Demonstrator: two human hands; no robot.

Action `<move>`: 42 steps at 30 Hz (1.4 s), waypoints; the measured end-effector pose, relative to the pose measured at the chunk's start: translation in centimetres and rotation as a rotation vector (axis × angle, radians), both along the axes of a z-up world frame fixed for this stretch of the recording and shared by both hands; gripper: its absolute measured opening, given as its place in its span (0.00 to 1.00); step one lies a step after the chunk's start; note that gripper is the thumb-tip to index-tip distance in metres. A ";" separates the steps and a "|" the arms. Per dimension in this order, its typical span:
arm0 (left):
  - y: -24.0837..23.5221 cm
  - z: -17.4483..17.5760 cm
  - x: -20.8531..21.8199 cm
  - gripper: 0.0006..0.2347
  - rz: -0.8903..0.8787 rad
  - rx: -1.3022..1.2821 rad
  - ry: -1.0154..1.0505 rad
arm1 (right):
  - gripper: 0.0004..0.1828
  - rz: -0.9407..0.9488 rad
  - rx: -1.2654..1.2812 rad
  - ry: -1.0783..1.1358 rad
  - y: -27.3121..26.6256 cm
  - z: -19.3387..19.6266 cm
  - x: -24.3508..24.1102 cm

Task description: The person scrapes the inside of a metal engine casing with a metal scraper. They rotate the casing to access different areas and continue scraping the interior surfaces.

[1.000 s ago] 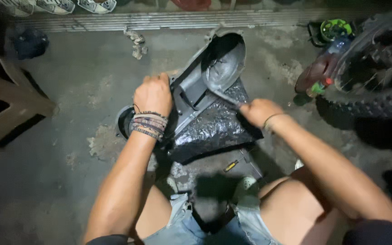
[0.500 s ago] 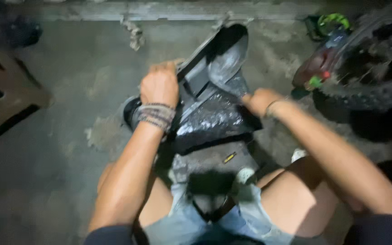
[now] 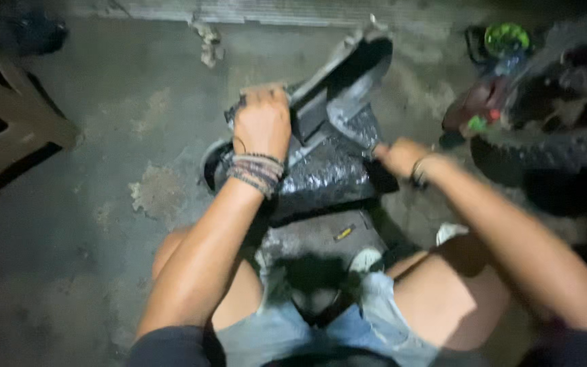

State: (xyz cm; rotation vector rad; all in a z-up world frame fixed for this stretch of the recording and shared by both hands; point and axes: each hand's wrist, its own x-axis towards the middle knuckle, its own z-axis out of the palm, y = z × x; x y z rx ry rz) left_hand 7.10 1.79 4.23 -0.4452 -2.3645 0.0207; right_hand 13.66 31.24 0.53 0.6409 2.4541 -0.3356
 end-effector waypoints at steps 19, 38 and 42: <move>-0.3 -1.8 -2.4 0.09 0.007 0.086 0.010 | 0.30 0.876 0.451 0.312 -1.4 6.4 1.5; -0.7 -1.5 -2.3 0.08 -0.004 0.043 -0.085 | 0.17 0.632 0.423 0.170 -4.8 9.7 2.7; -1.1 -1.1 -1.5 0.07 -0.028 0.016 -0.019 | 0.26 0.527 0.519 0.252 1.7 8.3 0.0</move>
